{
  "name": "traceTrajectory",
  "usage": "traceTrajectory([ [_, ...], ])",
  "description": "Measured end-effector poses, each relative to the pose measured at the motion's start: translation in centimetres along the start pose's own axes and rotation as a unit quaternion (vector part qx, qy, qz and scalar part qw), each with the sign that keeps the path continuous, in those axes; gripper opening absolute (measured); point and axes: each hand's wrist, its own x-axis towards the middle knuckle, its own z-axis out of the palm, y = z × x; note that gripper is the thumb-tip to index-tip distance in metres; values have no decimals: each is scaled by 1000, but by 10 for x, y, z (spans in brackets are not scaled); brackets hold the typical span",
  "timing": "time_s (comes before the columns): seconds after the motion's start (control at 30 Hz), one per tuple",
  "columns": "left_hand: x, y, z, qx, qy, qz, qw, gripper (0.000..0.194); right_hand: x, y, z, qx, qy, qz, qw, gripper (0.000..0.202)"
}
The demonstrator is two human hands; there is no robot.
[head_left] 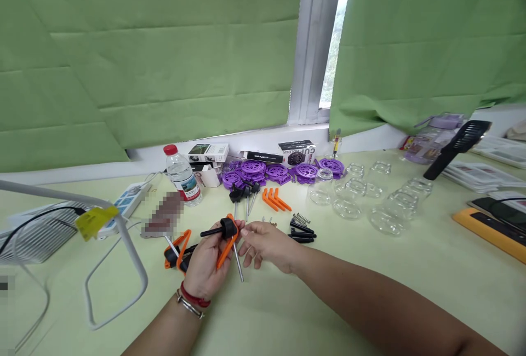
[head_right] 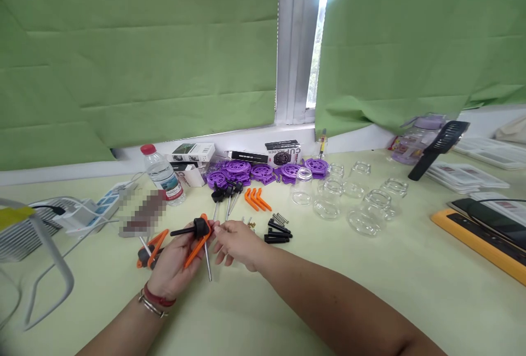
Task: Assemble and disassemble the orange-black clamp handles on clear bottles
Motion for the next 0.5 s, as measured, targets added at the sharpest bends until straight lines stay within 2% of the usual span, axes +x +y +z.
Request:
traceTrajectory([
  [0.07,-3,0,1,29,-21,2,999,26,-3,2,4,61,-39,1,997,35],
  [0.13,-8,-1,4,67,-46,3,997,27,-5,7,8,75,-51,-5,996,47],
  [0.2,-12,-3,6,105,-69,9,992,28,-5,12,11,85,-29,-12,996,52],
  [0.27,-13,-5,6,127,-77,32,988,28,-5,13,14,104,1,-25,994,48],
  [0.4,-9,-5,2,133,-51,83,986,25,-6,4,13,129,55,-52,989,28],
  [0.5,-5,-1,-2,114,-22,90,989,25,-8,-3,8,139,60,-51,987,29],
])
